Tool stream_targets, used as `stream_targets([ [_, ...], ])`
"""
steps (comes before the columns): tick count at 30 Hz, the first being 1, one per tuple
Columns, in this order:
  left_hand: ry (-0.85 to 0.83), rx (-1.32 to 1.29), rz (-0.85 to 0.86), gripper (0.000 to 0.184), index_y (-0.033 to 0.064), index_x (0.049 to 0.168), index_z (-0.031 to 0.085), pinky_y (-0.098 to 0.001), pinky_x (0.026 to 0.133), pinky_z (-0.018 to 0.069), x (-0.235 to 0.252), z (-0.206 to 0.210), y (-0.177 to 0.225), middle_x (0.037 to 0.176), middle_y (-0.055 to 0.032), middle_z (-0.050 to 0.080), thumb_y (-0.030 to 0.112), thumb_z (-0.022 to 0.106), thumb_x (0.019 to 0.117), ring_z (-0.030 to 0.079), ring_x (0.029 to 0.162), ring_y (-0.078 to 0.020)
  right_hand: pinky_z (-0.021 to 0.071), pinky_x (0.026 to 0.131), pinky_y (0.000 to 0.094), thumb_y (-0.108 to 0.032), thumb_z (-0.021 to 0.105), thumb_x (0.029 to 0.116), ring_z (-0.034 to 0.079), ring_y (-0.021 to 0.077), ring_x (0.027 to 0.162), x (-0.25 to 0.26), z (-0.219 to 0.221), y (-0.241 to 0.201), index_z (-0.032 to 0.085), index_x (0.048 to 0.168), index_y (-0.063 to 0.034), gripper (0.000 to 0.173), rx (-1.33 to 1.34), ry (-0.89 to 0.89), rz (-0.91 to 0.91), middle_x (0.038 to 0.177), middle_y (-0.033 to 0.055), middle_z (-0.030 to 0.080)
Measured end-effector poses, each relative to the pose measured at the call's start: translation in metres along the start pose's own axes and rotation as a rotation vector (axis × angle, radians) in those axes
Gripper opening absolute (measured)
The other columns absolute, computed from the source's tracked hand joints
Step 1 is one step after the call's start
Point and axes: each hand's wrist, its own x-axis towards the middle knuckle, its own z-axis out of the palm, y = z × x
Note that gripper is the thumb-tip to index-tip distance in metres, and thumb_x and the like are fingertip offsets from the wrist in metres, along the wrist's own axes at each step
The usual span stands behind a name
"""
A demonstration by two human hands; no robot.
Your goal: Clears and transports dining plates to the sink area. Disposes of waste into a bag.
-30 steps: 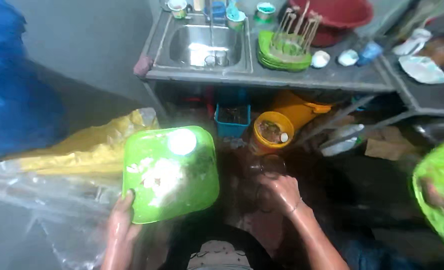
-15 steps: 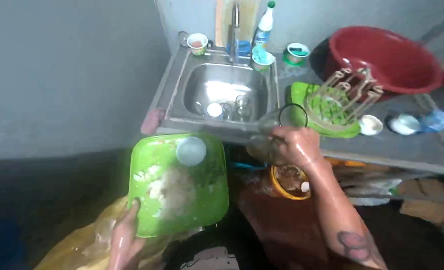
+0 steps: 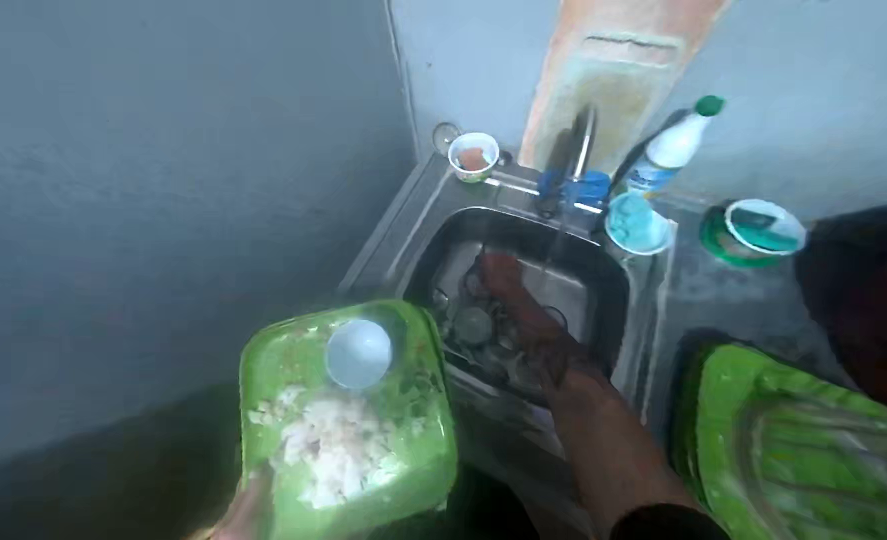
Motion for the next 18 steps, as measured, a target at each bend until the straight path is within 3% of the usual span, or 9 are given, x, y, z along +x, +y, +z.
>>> stream_targets([
  [5, 0.068, 0.045, -0.005, 0.031, 0.0112, 0.123, 0.055, -0.0283, 0.073, 0.0644, 0.012, 0.031, -0.003, 0.092, 0.0063, 0.075, 0.017, 0.027, 0.1114, 0.073, 0.083, -0.0044, 0.048, 0.093, 0.0703, -0.014, 0.052, 0.1041, 0.061, 0.0487, 0.122, 0.056, 0.029, 0.003, 0.067, 0.131, -0.0086, 0.031, -0.054, -0.129, 0.007, 0.131, 0.0254, 0.065],
  [7, 0.068, 0.062, -0.016, 0.032, 0.0108, 0.124, 0.054, -0.0291, 0.075, 0.0641, 0.018, 0.038, -0.003, 0.094, 0.0049, 0.075, 0.017, 0.027, 0.111, 0.073, 0.085, -0.0055, 0.0475, 0.095, 0.0704, -0.013, 0.058, 0.1013, 0.06, 0.0478, 0.123, 0.067, 0.033, 0.004, 0.067, 0.131, -0.0077, 0.031, -0.017, -0.164, -0.005, 0.131, 0.0252, 0.065],
  [10, 0.054, 0.098, -0.037, 0.031, 0.0107, 0.129, 0.052, -0.0305, 0.076, 0.0644, 0.027, 0.051, -0.002, 0.096, 0.0033, 0.074, 0.019, 0.028, 0.1116, 0.073, 0.086, -0.0067, 0.0472, 0.096, 0.0707, -0.01, 0.061, 0.0991, 0.06, 0.0491, 0.123, 0.075, 0.033, -0.001, 0.066, 0.132, -0.0049, 0.033, -0.006, -0.19, -0.011, 0.133, 0.0261, 0.064],
  [13, -0.012, 0.09, -0.036, 0.032, 0.0087, 0.128, 0.053, -0.0323, 0.074, 0.0651, 0.039, 0.061, -0.004, 0.096, 0.0002, 0.076, 0.02, 0.028, 0.1117, 0.075, 0.085, -0.0098, 0.0469, 0.096, 0.0704, -0.011, 0.057, 0.1012, 0.055, 0.0519, 0.128, 0.06, 0.022, -0.008, 0.061, 0.14, -0.0088, 0.039, 0.015, -0.122, -0.018, 0.14, 0.0285, 0.058],
  [14, -0.025, 0.102, -0.025, 0.032, 0.0081, 0.129, 0.053, -0.0321, 0.073, 0.0652, 0.044, 0.066, -0.002, 0.096, -0.0003, 0.076, 0.019, 0.028, 0.1119, 0.075, 0.084, -0.0099, 0.0476, 0.097, 0.0689, -0.016, 0.055, 0.1031, 0.052, 0.051, 0.131, 0.049, 0.016, -0.009, 0.058, 0.144, -0.0121, 0.041, 0.091, -0.049, -0.03, 0.144, 0.0277, 0.055],
  [16, -0.111, 0.172, 0.02, 0.037, 0.0097, 0.145, 0.041, -0.0297, 0.076, 0.0643, 0.057, 0.072, -0.002, 0.109, 0.0004, 0.072, 0.015, 0.03, 0.111, 0.073, 0.091, -0.0072, 0.0496, 0.099, 0.063, -0.027, 0.048, 0.1086, 0.058, 0.0433, 0.127, 0.006, 0.007, -0.01, 0.062, 0.139, -0.0071, 0.039, 0.469, 0.068, -0.034, 0.137, 0.0245, 0.061],
  [17, -0.192, 0.215, 0.043, 0.045, 0.0121, 0.155, 0.031, -0.0276, 0.081, 0.0631, 0.066, 0.074, -0.002, 0.12, 0.0008, 0.068, 0.013, 0.03, 0.11, 0.071, 0.098, -0.0054, 0.0503, 0.099, 0.0573, -0.033, 0.042, 0.1117, 0.062, 0.0382, 0.121, -0.023, 0.003, -0.011, 0.06, 0.137, -0.001, 0.045, 0.762, 0.027, -0.006, 0.131, 0.0247, 0.064],
  [18, -0.265, 0.252, 0.063, 0.049, 0.0135, 0.159, 0.024, -0.0264, 0.085, 0.0615, 0.075, 0.076, -0.003, 0.13, 0.0004, 0.064, 0.013, 0.03, 0.1096, 0.069, 0.105, -0.0045, 0.0525, 0.097, 0.0494, -0.043, 0.034, 0.1121, 0.064, 0.0311, 0.115, -0.052, 0.004, -0.011, 0.056, 0.14, -0.0015, 0.054, 1.059, -0.073, 0.06, 0.128, 0.0218, 0.064],
])
